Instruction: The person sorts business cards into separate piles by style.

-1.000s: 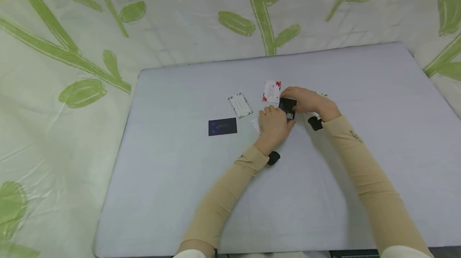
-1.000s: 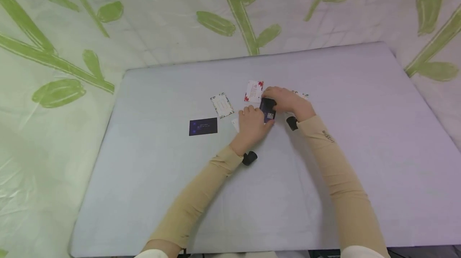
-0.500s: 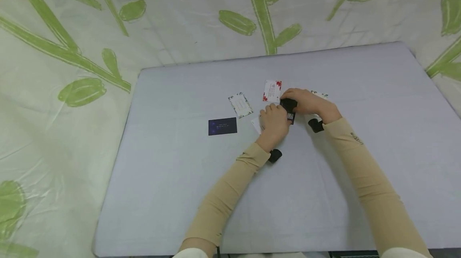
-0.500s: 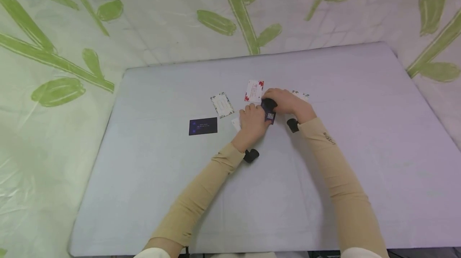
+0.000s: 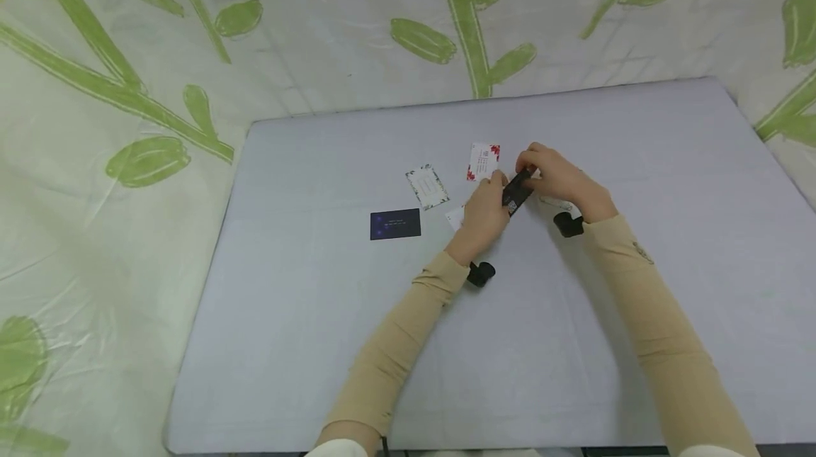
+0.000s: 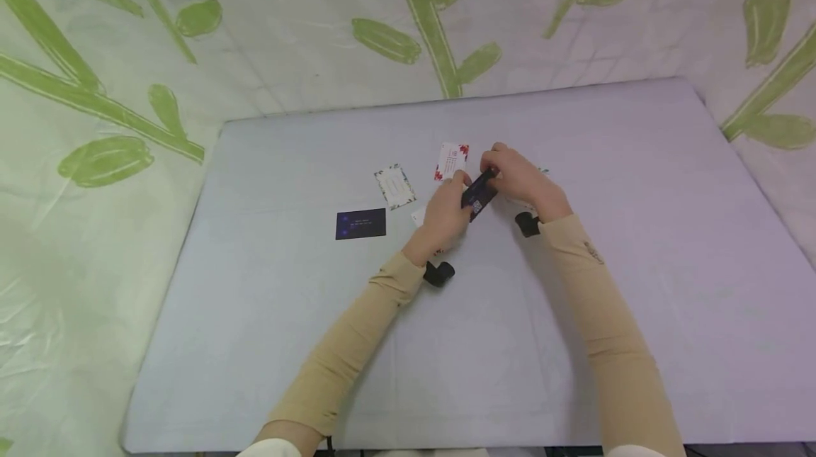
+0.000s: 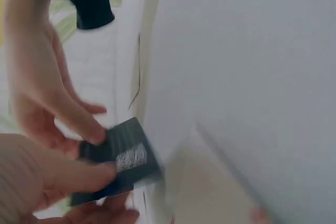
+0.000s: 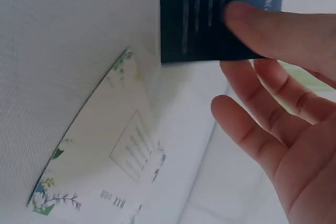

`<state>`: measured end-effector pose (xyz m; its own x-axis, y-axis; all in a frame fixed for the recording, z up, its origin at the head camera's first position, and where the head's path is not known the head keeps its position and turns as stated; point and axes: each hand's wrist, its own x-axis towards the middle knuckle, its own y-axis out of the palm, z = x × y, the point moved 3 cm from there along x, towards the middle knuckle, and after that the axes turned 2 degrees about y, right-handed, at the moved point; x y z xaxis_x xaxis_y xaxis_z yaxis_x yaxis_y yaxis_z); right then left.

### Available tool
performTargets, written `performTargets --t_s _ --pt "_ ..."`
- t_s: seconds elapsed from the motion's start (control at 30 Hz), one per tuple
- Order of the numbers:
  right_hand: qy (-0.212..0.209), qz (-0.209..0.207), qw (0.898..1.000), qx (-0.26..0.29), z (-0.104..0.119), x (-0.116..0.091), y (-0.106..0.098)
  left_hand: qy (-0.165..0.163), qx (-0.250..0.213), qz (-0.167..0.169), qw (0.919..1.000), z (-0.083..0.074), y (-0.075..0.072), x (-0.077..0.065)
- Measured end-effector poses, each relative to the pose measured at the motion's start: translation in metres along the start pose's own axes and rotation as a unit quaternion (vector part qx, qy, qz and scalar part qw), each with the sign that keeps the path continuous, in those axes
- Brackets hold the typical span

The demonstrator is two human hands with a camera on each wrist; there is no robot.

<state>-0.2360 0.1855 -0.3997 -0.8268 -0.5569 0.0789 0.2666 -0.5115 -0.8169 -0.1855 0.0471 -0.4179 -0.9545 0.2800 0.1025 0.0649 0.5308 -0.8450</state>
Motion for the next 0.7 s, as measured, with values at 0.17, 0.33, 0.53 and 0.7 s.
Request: performTargets --t_s 0.17,0.33,0.53,0.7 --pt "0.009 -0.068 0.995 0.072 0.007 0.003 -0.001 0.032 -0.115 -0.06 0.991 0.026 -0.03 0.0" --pt "0.04 -0.105 0.979 0.172 0.036 0.015 0.014 0.033 -0.225 -0.126 0.9656 0.065 -0.064 -0.012" --pt "0.057 -0.075 0.956 0.278 0.082 0.031 0.045 0.007 -0.255 -0.164 0.9529 0.109 -0.099 -0.042" --pt "0.083 -0.033 0.95 0.298 0.087 0.05 0.087 -0.045 -0.25 -0.136 0.9576 0.143 -0.112 -0.066"
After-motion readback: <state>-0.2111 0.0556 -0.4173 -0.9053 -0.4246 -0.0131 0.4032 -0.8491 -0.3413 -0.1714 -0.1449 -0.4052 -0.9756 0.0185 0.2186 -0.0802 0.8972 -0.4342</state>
